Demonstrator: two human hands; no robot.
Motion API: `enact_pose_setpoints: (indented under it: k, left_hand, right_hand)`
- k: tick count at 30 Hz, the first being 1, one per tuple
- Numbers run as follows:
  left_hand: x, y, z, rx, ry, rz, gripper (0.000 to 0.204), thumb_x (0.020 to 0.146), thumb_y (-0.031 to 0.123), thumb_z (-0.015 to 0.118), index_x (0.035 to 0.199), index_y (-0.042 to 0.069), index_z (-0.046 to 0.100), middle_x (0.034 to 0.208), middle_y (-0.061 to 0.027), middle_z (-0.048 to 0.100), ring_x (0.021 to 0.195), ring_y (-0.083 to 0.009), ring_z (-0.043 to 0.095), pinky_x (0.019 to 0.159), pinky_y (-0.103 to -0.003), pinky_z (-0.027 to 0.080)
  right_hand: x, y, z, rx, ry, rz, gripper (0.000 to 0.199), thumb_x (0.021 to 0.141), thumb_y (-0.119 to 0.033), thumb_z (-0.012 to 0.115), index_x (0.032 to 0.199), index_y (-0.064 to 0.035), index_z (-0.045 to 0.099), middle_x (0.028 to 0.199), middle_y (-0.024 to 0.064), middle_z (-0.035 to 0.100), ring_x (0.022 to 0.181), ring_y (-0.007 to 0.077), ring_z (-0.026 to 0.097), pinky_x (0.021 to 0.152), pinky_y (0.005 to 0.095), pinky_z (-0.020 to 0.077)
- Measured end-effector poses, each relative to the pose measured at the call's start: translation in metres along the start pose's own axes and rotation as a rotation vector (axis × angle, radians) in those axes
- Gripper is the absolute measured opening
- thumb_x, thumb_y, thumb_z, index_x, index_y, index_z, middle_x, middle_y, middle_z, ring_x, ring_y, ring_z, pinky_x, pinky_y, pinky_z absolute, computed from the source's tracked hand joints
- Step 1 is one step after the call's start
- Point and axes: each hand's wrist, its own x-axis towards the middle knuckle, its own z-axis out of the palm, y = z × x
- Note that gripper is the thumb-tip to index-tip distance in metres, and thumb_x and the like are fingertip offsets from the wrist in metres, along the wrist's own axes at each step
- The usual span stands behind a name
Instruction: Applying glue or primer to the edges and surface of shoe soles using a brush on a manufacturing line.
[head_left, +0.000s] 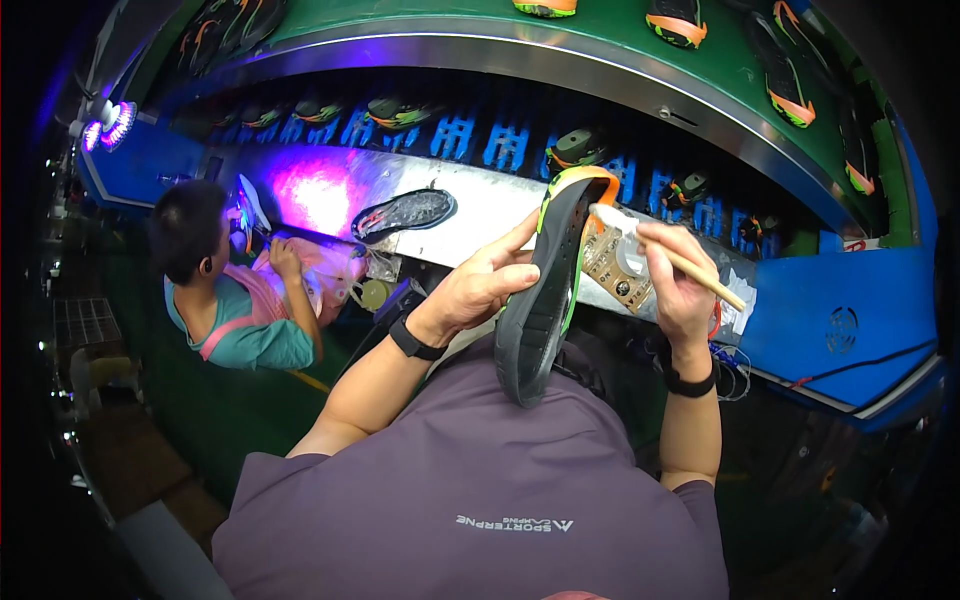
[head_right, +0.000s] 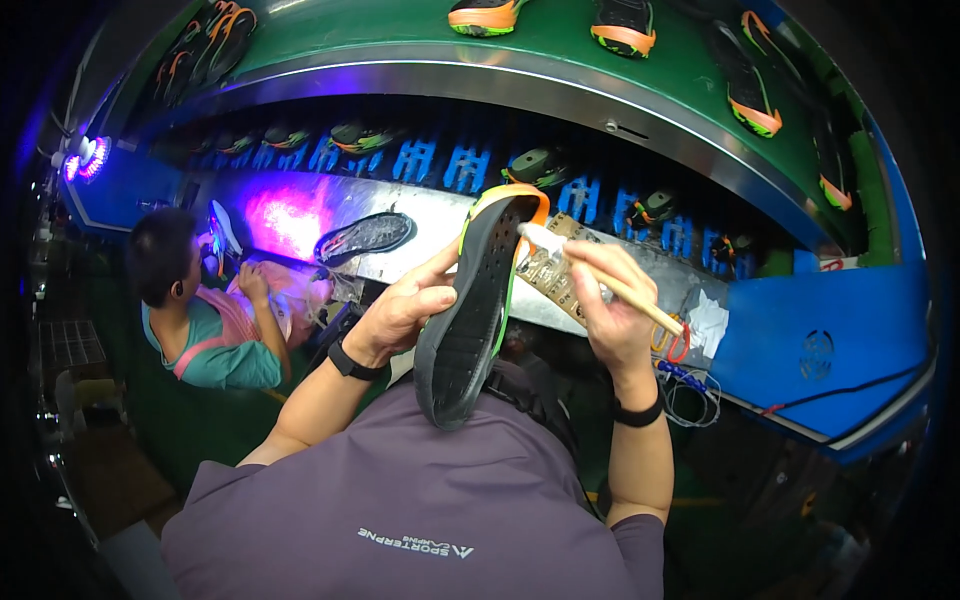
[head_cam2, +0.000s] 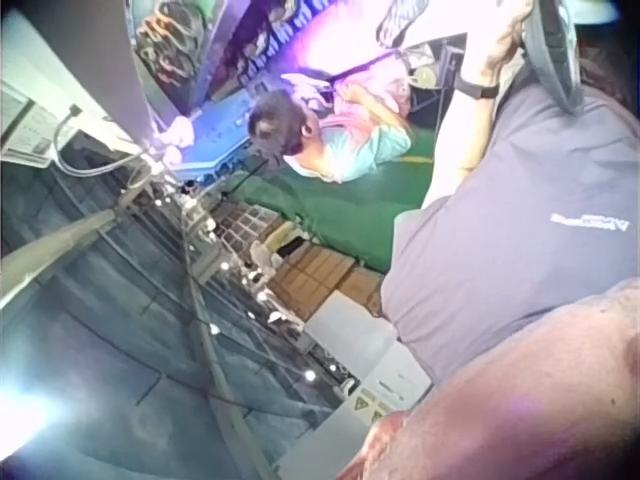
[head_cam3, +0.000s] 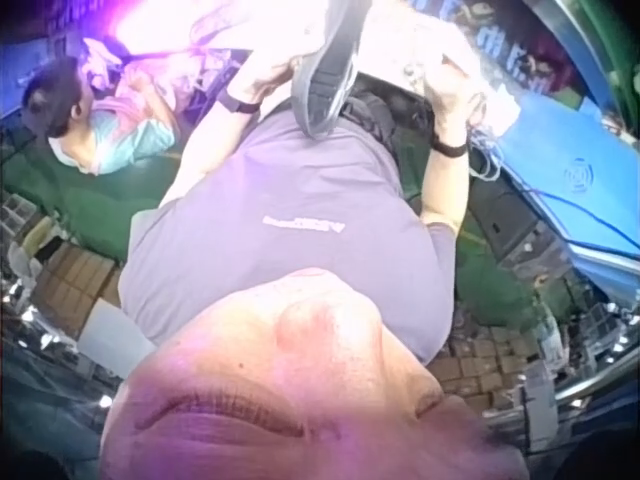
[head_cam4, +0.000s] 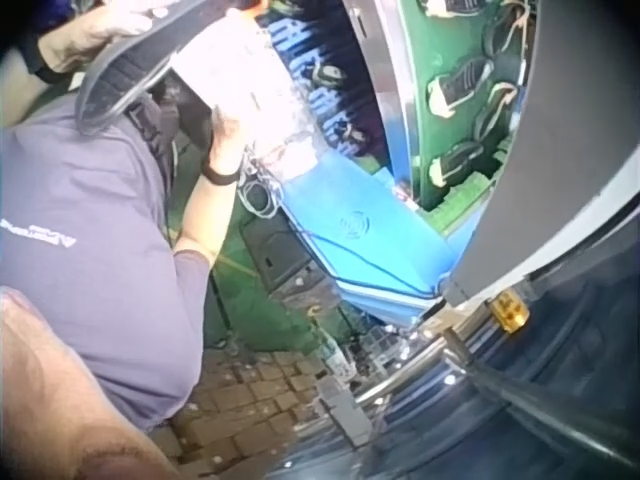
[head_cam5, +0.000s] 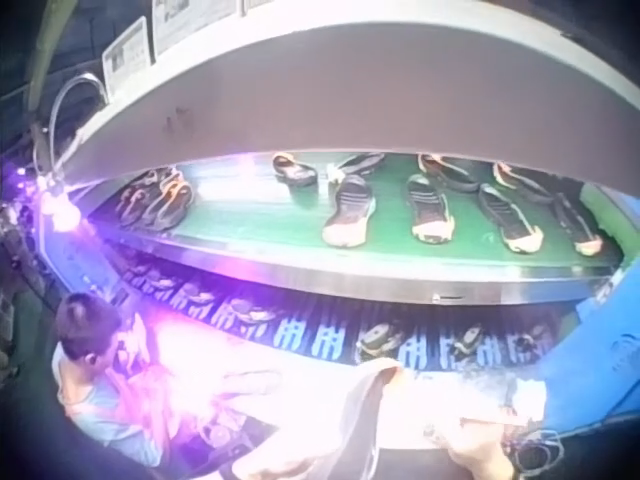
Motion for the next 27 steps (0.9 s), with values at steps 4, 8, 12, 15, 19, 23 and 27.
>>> enact_pose_setpoints:
  k: [4, 8, 12, 15, 19, 23, 27]
  left_hand:
    - [-0.002, -0.002, -0.001, -0.017, 0.019, -0.028, 0.085, 0.097, 0.017, 0.061, 0.165, 0.008, 0.011, 0.142, -0.017, 0.055, 0.125, -0.0195, 0.057, 0.108, -0.033, 0.043]
    - [-0.007, -0.007, -0.012, -0.09, 0.081, -0.064, 0.08, 0.1, 0.017, 0.059, 0.165, 0.01, 0.013, 0.13, -0.0114, 0.063, 0.115, -0.0133, 0.061, 0.102, -0.029, 0.047]
    - [-0.001, -0.009, -0.018, -0.205, 0.061, 0.049, 0.068, 0.105, 0.021, 0.052, 0.163, 0.005, 0.019, 0.149, -0.0104, 0.049, 0.125, -0.0129, 0.058, 0.106, -0.029, 0.047]
    - [-0.006, -0.013, -0.032, -0.395, 0.099, 0.082, 0.056, 0.105, 0.03, 0.054, 0.152, 0.001, 0.041, 0.142, -0.0111, 0.058, 0.123, -0.0184, 0.062, 0.106, -0.035, 0.05]
    - [-0.032, -0.035, -0.059, -0.479, 0.19, -0.095, 0.051, 0.098, 0.011, 0.056, 0.146, -0.003, 0.045, 0.131, -0.0177, 0.065, 0.114, -0.0255, 0.069, 0.096, -0.043, 0.057]
    - [-0.052, -0.066, -0.088, -0.428, 0.529, -0.291, 0.041, 0.092, 0.005, 0.05, 0.133, -0.002, 0.057, 0.111, -0.0153, 0.073, 0.093, -0.0244, 0.074, 0.076, -0.038, 0.063]
    - [-0.064, -0.055, -0.09, -0.001, 0.575, -0.373, 0.051, 0.087, 0.006, 0.047, 0.136, -0.001, 0.059, 0.101, -0.01, 0.073, 0.074, -0.015, 0.07, 0.055, -0.03, 0.057]
  right_hand:
    - [0.006, 0.011, 0.001, -0.043, -0.022, -0.039, 0.017, 0.087, 0.001, 0.066, 0.103, 0.0015, 0.073, 0.093, 0.0131, 0.072, 0.082, 0.0212, 0.066, 0.076, 0.0318, 0.0513]
    - [-0.009, 0.005, -0.001, 0.051, -0.091, 0.093, 0.013, 0.088, 0.002, 0.064, 0.098, 0.0021, 0.072, 0.087, 0.0099, 0.068, 0.076, 0.0159, 0.064, 0.073, 0.0271, 0.0493]
    - [-0.025, 0.018, -0.004, 0.25, 0.13, 0.134, 0.014, 0.092, 0.002, 0.06, 0.101, 0.0034, 0.071, 0.098, 0.0097, 0.066, 0.076, 0.0124, 0.062, 0.074, 0.0238, 0.0492]
    - [-0.031, 0.032, -0.01, 0.242, 0.116, 0.132, 0.018, 0.095, -0.001, 0.057, 0.108, 0.0033, 0.069, 0.1, 0.0089, 0.065, 0.079, 0.0113, 0.061, 0.073, 0.0236, 0.0478]
    - [-0.04, 0.05, -0.013, 0.221, 0.119, 0.172, 0.018, 0.1, -0.007, 0.057, 0.109, 0.0034, 0.068, 0.1, 0.0079, 0.065, 0.079, 0.0103, 0.058, 0.071, 0.0223, 0.0455]
    - [-0.046, 0.068, -0.014, 0.186, 0.102, 0.254, 0.019, 0.101, -0.009, 0.056, 0.111, 0.0035, 0.067, 0.098, 0.0078, 0.065, 0.079, 0.0096, 0.057, 0.071, 0.022, 0.0448]
    - [-0.06, 0.09, -0.018, 0.112, 0.099, 0.312, 0.019, 0.102, -0.009, 0.055, 0.112, 0.0026, 0.066, 0.098, 0.0066, 0.065, 0.079, 0.0095, 0.056, 0.071, 0.0218, 0.0437]
